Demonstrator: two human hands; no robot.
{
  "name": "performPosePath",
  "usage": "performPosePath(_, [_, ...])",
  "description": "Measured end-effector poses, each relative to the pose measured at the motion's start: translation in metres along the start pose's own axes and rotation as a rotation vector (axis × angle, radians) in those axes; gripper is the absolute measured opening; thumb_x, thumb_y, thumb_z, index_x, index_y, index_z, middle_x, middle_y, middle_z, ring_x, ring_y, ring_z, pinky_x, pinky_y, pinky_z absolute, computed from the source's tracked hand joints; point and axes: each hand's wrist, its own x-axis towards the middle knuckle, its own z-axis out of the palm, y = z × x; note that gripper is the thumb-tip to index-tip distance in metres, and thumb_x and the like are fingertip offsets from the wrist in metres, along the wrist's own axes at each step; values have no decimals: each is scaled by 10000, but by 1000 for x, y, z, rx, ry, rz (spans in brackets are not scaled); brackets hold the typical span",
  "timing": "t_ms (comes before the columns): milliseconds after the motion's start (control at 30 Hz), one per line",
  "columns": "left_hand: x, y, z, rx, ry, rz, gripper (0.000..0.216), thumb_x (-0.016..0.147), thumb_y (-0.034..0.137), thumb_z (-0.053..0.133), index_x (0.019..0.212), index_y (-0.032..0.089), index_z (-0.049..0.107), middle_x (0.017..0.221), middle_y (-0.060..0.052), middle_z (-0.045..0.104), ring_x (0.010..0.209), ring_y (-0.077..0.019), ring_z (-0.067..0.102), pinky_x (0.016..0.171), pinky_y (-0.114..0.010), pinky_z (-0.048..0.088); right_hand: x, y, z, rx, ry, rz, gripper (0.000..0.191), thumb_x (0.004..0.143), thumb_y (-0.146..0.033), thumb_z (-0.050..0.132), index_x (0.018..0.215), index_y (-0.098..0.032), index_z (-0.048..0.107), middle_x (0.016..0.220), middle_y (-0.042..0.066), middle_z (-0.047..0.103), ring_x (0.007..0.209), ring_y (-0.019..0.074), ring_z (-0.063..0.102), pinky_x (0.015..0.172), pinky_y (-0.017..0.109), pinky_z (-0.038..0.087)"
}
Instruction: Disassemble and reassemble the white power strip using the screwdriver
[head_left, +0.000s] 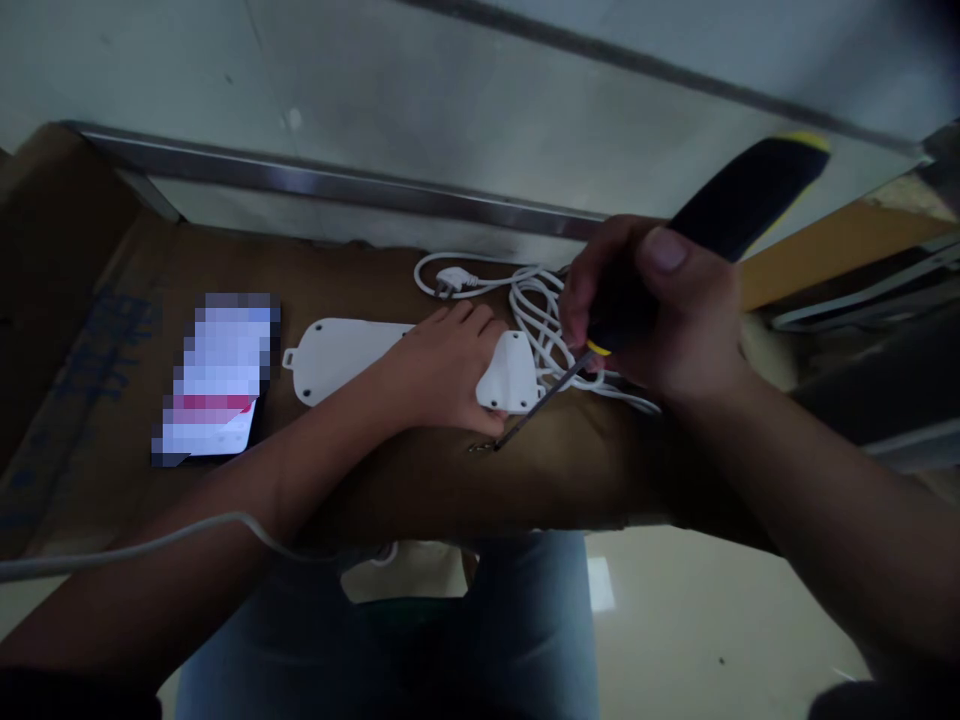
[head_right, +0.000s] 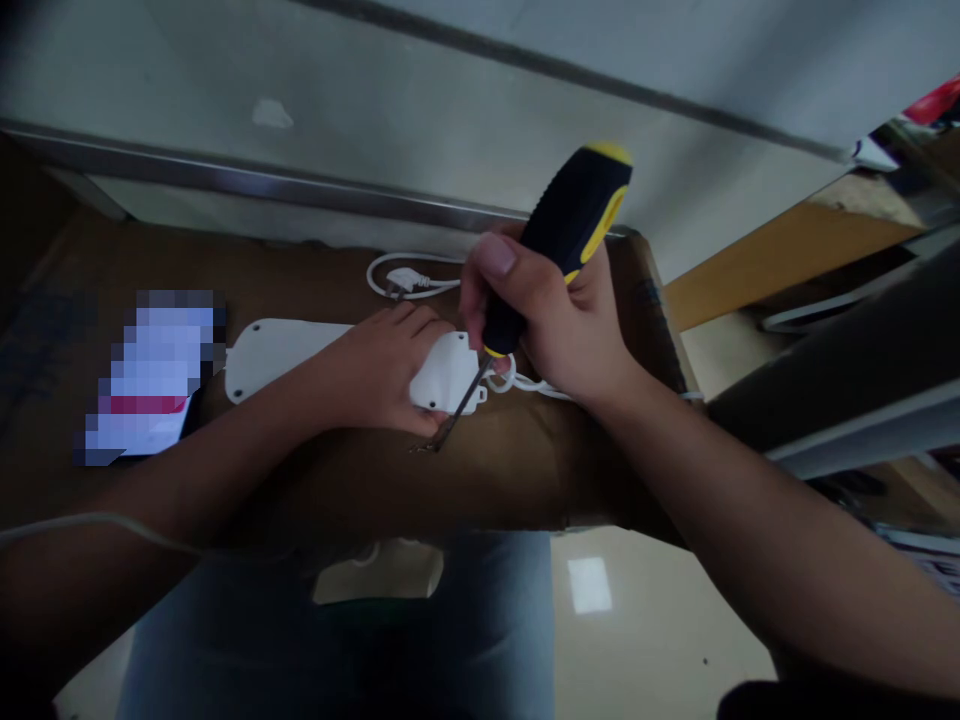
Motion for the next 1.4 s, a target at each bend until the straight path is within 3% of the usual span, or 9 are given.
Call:
performPosePath(300, [0, -2, 1, 30, -23, 2, 802, 798, 551, 749, 1412, 66, 571, 1355, -222, 626, 1282, -407, 559, 1104, -477, 436, 12, 0, -6, -28, 143, -77, 519, 799, -705, 660, 584, -235, 604, 423, -9, 506, 265, 137, 401, 232, 297, 189])
performPosePath(533, [-5, -7, -3, -44, -31, 84, 878, 856, 526, 724, 1569, 91, 454, 1552, -236, 522, 1436, -425, 467, 1211, -522, 353, 22, 2, -19, -23, 180, -58, 507, 666, -707, 756, 550, -232, 624, 406, -6, 468, 266, 151, 400, 217, 314, 171])
performPosePath(700, [-9, -7, -14, -236, -63, 248, 514, 776, 396, 827, 1248, 234, 704, 1533, -118, 554, 1444, -359, 458, 1251, -502, 304, 25, 4, -22, 50, 149, -131, 510, 785, -678, 699, 570, -231, 580, 409, -23, 444, 267, 118, 362, 226, 285, 134])
performPosePath(900, [-7, -1, -15, -341, -103, 278, 274, 805, 385, 848, 1030, 252, 766, 1545, -94, 559, 1490, -363, 431, 1249, -520, 298, 26, 4, -22, 87, 186, -172, 589, 896, -720, 602, 586, -223, 540, 417, -38, 441, 268, 91, 305, 255, 293, 60])
performPosePath(1067, [-6, 1, -14, -382, -104, 265, 192, 862, 411, 816, 957, 249, 779, 1533, -73, 589, 1497, -336, 441, 1267, -520, 269, 29, 2, -27, 41, 237, -146, 563, 690, -735, 776, 546, -235, 560, 405, -37, 404, 275, 110, 355, 247, 315, 129])
performPosePath(1200, [-4, 0, -11, -408, -103, 254, 142, 894, 395, 787, 918, 257, 806, 1510, -61, 615, 1482, -335, 458, 1254, -526, 259, 30, -1, -28, 53, 245, -139, 557, 674, -735, 783, 544, -243, 557, 408, -44, 384, 277, 107, 339, 238, 316, 104])
performPosePath(1333, [-3, -2, -8, -423, -88, 254, 140, 936, 362, 747, 869, 259, 812, 1478, -51, 646, 1475, -317, 473, 1253, -520, 248, 30, -1, -30, 14, 248, -110, 566, 579, -746, 814, 522, -248, 553, 409, -34, 387, 291, 123, 376, 238, 331, 156])
performPosePath(1400, [-3, -2, -7, -434, -84, 251, 145, 947, 348, 735, 858, 260, 809, 1461, -46, 662, 1463, -305, 487, 1252, -516, 252, 31, 0, -30, 0, 268, -119, 583, 611, -776, 779, 530, -251, 536, 417, -31, 392, 297, 113, 365, 245, 322, 161])
